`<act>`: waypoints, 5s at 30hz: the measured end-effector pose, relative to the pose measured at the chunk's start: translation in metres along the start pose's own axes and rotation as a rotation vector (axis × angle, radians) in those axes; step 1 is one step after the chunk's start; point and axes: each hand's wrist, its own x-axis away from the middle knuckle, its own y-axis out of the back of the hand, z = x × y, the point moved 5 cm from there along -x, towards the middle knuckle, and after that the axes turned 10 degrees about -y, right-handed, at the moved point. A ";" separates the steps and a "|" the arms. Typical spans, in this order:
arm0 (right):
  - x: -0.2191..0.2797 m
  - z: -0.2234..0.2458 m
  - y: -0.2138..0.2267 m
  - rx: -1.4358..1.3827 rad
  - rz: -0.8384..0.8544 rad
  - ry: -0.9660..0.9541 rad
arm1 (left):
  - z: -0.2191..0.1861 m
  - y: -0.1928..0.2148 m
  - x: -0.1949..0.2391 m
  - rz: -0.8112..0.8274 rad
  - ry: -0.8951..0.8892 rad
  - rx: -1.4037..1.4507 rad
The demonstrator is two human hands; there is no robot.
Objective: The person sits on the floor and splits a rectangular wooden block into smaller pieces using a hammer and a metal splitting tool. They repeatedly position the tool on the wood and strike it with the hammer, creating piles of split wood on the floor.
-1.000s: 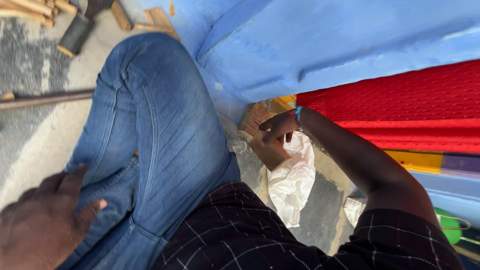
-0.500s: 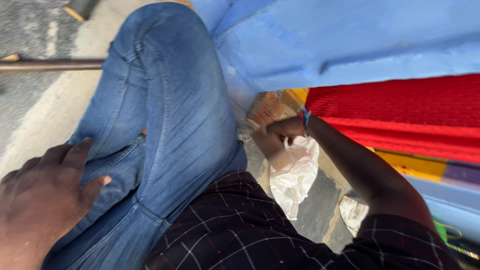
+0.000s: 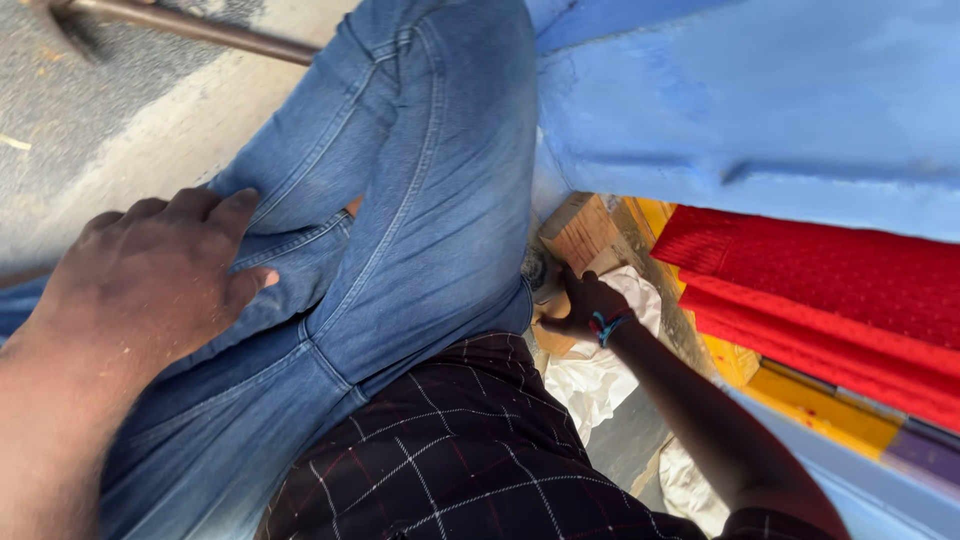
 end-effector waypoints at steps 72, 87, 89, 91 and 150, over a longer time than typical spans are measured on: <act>-0.050 0.432 0.391 -0.236 -0.392 1.055 | 0.159 0.020 0.003 -1.314 0.479 1.933; -0.095 0.349 0.431 -0.028 -0.720 1.080 | 0.150 0.019 0.016 -1.281 0.213 2.271; -0.122 0.351 0.419 -0.055 -0.511 0.837 | 0.146 0.021 0.019 -1.289 0.145 2.310; -0.147 0.339 0.397 -0.219 -0.038 0.335 | 0.143 0.022 0.021 -1.259 0.156 2.401; 0.073 0.347 0.371 -1.259 0.893 1.600 | 0.170 0.010 -0.006 -1.312 0.464 1.120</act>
